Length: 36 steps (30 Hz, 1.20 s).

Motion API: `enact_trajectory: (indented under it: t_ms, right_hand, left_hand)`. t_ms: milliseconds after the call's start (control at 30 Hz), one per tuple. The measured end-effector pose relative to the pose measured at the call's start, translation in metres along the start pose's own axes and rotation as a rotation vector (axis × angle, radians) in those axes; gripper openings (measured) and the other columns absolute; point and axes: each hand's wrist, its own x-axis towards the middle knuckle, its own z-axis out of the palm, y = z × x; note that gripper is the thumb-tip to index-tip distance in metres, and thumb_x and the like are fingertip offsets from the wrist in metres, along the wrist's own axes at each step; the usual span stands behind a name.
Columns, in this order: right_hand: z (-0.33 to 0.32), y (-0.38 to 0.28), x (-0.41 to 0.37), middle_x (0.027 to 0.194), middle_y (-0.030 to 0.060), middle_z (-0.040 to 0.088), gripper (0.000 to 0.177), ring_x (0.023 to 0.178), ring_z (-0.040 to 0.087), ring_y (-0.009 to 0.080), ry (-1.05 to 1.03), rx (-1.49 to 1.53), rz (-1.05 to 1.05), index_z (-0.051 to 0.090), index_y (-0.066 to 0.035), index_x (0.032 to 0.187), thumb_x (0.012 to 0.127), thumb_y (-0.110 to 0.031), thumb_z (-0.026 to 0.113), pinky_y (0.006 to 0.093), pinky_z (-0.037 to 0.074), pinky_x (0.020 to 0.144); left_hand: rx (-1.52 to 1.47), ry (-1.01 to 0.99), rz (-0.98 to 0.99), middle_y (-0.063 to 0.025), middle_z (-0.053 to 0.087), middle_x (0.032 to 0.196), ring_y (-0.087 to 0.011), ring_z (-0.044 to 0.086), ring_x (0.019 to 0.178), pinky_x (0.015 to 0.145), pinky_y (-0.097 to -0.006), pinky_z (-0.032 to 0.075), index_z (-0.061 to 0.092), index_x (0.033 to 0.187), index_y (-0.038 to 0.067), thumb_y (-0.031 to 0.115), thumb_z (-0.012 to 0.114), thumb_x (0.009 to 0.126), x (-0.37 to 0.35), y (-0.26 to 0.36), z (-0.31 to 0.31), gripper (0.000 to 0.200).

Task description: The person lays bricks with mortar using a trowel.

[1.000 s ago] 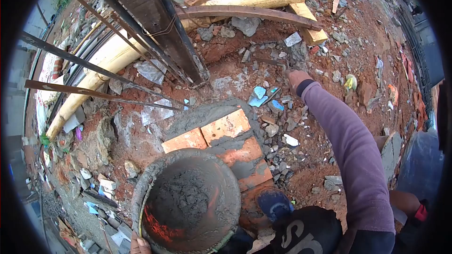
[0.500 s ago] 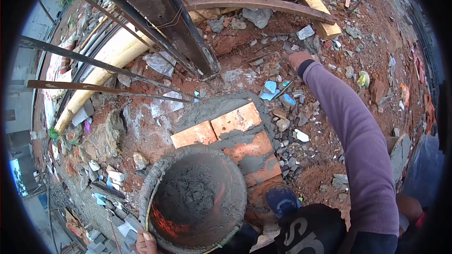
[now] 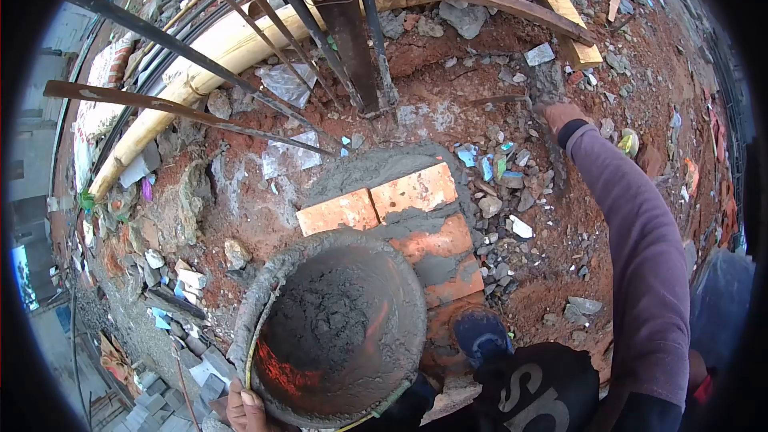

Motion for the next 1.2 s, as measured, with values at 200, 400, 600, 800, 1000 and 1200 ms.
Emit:
enact_trajectory:
  t_ms: [200,400,600,800,1000,1200]
  right_hand:
    - [0.008,0.027,-0.084,0.121,0.0127,0.06,0.05,0.102,0.063,0.0338,-0.318,-0.191,-0.176,0.054,-0.018,0.124,0.077,-0.004,0.06,0.0444,0.054,0.08]
    - [-0.04,0.009,-0.053,0.108,0.0146,0.065,0.042,0.091,0.067,0.0322,0.017,-0.179,0.088,0.057,-0.01,0.119,0.078,-0.008,0.062,0.0429,0.055,0.076]
    - [-0.002,-0.017,-0.062,0.085,0.0166,0.069,0.014,0.083,0.069,0.0325,-0.128,-0.134,-0.129,0.068,-0.001,0.086,0.079,-0.01,0.06,0.042,0.056,0.074]
    - [-0.079,-0.003,-0.101,0.087,0.0165,0.07,0.012,0.087,0.069,0.032,-0.171,-0.261,-0.043,0.068,-0.001,0.083,0.08,-0.006,0.058,0.0414,0.056,0.076]
    - [0.011,-0.037,-0.082,0.09,0.0178,0.07,0.013,0.087,0.069,0.033,0.0,-0.044,-0.105,0.069,-0.002,0.086,0.081,-0.007,0.058,0.0411,0.056,0.075]
    - [-0.086,-0.033,-0.106,0.09,0.0186,0.07,0.019,0.09,0.069,0.0337,-0.271,-0.069,-0.107,0.07,-0.002,0.086,0.07,-0.011,0.07,0.0414,0.056,0.077]
  left_hand:
    - [-0.063,0.007,-0.133,0.0052,0.036,0.06,-0.0059,0.03,0.054,0.05,-0.0248,0.023,0.044,0.068,0.009,0.019,0.058,0.095,0.0,-0.006,-0.008,0.031]
    - [-0.102,-0.054,-0.062,0.0056,0.038,0.06,-0.0053,0.03,0.055,0.05,-0.0248,0.022,0.047,0.069,0.008,0.016,0.059,0.094,-0.002,0.004,0.0,0.029]
    - [-0.132,-0.028,-0.069,0.0051,0.041,0.062,-0.0056,0.033,0.057,0.052,-0.0239,0.025,0.052,0.074,0.006,0.013,0.06,0.094,-0.004,0.007,0.009,0.023]
    - [-0.182,-0.165,-0.111,0.0004,0.055,0.073,-0.0078,0.044,0.063,0.057,-0.0224,0.034,0.062,0.091,-0.002,0.013,0.059,0.094,-0.006,0.008,-0.005,0.016]
    - [-0.273,-0.166,-0.067,-0.0045,0.062,0.085,-0.01,0.048,0.064,0.058,-0.0238,0.038,0.057,0.122,-0.01,0.012,0.058,0.093,-0.007,0.021,0.02,0.036]
    - [-0.213,-0.399,-0.007,-0.0164,0.063,0.112,-0.0224,0.061,0.098,0.09,-0.0326,0.045,0.047,0.131,-0.01,0.013,0.058,0.089,-0.004,0.008,0.001,0.049]
